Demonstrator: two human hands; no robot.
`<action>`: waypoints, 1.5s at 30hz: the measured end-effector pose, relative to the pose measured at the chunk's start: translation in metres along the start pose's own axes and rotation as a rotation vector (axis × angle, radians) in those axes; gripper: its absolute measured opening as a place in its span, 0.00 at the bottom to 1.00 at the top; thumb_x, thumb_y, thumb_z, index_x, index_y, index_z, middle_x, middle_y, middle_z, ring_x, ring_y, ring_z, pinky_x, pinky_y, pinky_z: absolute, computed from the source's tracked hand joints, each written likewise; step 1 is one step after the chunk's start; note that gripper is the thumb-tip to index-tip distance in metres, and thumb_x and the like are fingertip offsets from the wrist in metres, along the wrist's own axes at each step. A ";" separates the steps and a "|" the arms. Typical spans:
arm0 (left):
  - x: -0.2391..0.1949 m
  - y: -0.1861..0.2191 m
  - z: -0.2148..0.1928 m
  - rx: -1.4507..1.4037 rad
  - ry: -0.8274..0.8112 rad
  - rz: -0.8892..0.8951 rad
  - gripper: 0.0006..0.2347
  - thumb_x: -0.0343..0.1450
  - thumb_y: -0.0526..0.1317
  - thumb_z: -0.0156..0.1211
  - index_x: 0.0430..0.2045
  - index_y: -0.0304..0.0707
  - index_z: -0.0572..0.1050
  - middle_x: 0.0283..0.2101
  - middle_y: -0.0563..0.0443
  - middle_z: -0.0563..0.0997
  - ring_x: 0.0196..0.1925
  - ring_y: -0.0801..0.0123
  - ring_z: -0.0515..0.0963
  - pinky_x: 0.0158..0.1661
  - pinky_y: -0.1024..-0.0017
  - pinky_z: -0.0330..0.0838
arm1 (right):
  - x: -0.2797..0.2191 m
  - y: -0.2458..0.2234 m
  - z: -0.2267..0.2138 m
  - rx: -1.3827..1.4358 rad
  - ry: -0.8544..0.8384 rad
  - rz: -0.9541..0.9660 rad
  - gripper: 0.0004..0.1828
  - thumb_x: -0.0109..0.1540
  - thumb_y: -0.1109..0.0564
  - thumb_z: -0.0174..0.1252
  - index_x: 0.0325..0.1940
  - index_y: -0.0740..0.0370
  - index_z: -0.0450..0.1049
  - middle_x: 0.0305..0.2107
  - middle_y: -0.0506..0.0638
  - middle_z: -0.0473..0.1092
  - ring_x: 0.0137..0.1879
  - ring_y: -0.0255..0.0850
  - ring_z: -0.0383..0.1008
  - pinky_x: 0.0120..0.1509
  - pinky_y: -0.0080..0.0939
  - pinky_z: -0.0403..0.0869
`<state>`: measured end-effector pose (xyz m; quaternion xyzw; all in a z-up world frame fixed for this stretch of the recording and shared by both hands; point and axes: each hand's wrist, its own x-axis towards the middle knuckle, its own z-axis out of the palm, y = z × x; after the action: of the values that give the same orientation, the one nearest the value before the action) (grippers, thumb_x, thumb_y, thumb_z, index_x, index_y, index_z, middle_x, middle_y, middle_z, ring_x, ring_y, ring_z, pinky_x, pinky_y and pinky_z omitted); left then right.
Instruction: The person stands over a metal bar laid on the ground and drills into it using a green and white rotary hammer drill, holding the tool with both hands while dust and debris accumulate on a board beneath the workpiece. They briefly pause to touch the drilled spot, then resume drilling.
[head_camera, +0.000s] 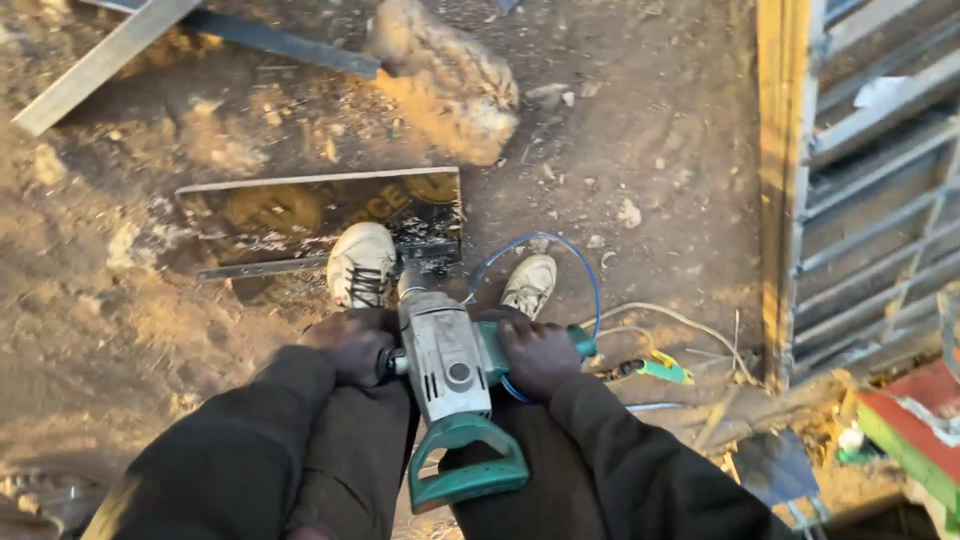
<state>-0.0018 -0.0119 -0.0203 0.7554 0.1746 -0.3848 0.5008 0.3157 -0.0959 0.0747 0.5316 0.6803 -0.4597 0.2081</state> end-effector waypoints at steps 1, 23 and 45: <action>0.001 0.004 0.003 -0.007 0.012 -0.021 0.17 0.56 0.58 0.63 0.37 0.66 0.77 0.36 0.70 0.86 0.47 0.71 0.85 0.55 0.61 0.74 | -0.001 0.002 0.002 -0.010 0.004 -0.023 0.22 0.61 0.55 0.42 0.54 0.67 0.70 0.39 0.66 0.76 0.44 0.67 0.81 0.48 0.62 0.79; -0.007 0.010 -0.015 -0.010 -0.016 -0.031 0.17 0.57 0.58 0.62 0.36 0.64 0.79 0.38 0.66 0.86 0.49 0.67 0.84 0.52 0.61 0.78 | -0.001 0.000 0.008 -0.116 0.233 -0.054 0.23 0.58 0.55 0.45 0.53 0.65 0.75 0.33 0.60 0.78 0.37 0.59 0.83 0.39 0.56 0.81; 0.016 -0.027 0.074 -0.132 0.179 0.045 0.26 0.45 0.67 0.63 0.34 0.67 0.81 0.35 0.65 0.87 0.47 0.64 0.85 0.52 0.57 0.80 | 0.001 -0.021 -0.011 -0.075 0.151 -0.024 0.18 0.60 0.58 0.47 0.49 0.67 0.74 0.33 0.64 0.77 0.38 0.63 0.82 0.39 0.59 0.80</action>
<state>-0.0389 -0.0685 -0.0643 0.7558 0.2266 -0.2923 0.5404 0.2981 -0.0859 0.0881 0.5483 0.7173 -0.3948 0.1704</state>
